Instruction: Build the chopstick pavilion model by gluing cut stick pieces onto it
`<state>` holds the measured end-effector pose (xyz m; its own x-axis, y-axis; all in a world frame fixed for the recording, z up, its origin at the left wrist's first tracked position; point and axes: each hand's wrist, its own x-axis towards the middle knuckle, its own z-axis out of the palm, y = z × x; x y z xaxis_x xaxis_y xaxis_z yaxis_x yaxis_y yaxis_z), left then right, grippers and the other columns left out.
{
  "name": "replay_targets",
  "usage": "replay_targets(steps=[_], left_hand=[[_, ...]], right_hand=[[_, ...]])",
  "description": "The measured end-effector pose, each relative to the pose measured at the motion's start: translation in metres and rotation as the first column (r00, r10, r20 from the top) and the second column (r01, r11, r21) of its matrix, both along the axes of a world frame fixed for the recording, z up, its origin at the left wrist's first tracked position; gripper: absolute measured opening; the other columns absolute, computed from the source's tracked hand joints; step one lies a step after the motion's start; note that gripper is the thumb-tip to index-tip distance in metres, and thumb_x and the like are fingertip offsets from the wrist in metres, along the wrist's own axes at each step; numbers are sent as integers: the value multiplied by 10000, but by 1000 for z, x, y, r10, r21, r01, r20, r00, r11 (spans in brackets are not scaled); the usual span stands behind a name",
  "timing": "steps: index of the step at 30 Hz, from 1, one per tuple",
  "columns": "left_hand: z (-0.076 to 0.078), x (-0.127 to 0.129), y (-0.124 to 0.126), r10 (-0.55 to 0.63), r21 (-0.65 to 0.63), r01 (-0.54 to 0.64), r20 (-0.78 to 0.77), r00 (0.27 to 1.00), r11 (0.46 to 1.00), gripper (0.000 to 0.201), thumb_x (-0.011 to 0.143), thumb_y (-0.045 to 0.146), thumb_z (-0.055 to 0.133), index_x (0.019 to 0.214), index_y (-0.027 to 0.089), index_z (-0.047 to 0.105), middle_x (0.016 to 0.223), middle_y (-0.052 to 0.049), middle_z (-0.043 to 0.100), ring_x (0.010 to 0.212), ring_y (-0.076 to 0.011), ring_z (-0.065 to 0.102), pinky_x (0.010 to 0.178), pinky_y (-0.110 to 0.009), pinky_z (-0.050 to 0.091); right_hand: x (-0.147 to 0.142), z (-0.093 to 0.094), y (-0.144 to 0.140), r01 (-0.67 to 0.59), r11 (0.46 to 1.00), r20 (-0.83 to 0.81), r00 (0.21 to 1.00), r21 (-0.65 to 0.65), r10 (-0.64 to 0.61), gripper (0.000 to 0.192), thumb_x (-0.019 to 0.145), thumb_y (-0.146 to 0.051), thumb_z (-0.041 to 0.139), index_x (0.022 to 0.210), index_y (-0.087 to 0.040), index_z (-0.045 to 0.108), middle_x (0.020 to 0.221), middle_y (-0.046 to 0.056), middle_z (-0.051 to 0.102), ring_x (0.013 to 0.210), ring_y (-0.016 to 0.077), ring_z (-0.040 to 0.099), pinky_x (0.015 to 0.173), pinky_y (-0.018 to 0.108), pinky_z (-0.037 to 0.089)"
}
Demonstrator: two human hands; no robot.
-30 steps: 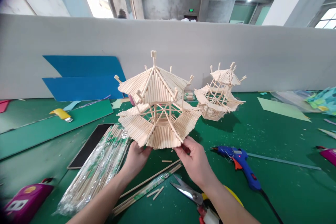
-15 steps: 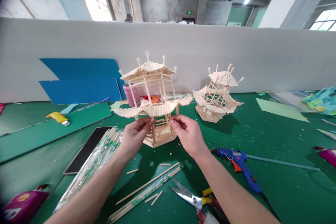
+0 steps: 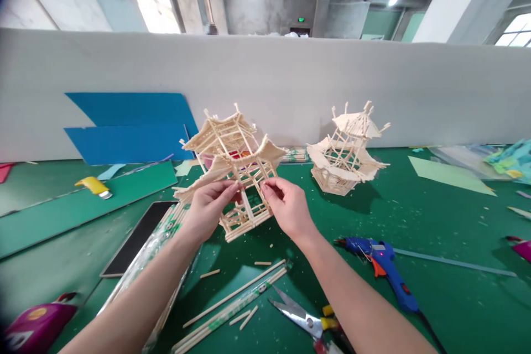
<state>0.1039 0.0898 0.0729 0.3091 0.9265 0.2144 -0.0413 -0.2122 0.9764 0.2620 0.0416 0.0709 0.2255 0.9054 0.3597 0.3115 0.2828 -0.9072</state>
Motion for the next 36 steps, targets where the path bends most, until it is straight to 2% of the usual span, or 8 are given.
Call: replay_targets(steps=[5,9,18,26,32,36], left_hand=[[1,9,-6,22,-29,-22,25,999,999,221,714,330,604,766,118,640,642,-10,621,604,-109,565,569,-205,432],[3,14,-11,43,-39,-42,16,999,998,217,715,331,599,738,116,615,580,8,582,526,-100,546,511,-201,414],[8,3,-7,17,-32,-18,-19,1000,999,236,704,348,604,761,122,642,558,13,571,505,-86,492,486,-188,371],[6,-4,-10,35,-42,-37,-31,999,998,226,708,348,602,732,124,629,531,30,521,468,-69,463,452,-177,349],[5,-5,-12,42,-51,-43,-25,999,998,230,699,347,608,749,123,633,543,23,526,479,-81,490,443,-177,354],[4,-5,-12,39,-60,-40,-17,999,997,219,703,348,602,742,135,632,548,20,543,487,-93,520,454,-185,381]], right_hand=[[1,-3,-4,5,1000,33,999,-13,-5,189,770,-326,544,815,-164,629,723,45,653,635,169,599,584,270,484],[0,-1,-9,-18,999,37,999,-27,19,188,781,-328,529,816,-170,625,742,44,656,652,171,601,584,269,489],[-8,9,-24,-72,997,19,997,-34,72,183,796,-310,518,870,-172,613,728,28,649,615,139,604,544,237,503],[1,20,2,-4,996,125,992,94,-8,178,803,-295,508,846,-168,625,686,22,648,612,144,616,573,263,505],[-3,20,20,-7,981,263,964,191,-44,199,826,-256,472,906,-179,637,820,51,674,733,175,620,658,298,490],[-7,18,23,27,967,357,927,252,-119,188,820,-232,474,901,-186,638,850,63,658,774,191,601,681,307,463]])
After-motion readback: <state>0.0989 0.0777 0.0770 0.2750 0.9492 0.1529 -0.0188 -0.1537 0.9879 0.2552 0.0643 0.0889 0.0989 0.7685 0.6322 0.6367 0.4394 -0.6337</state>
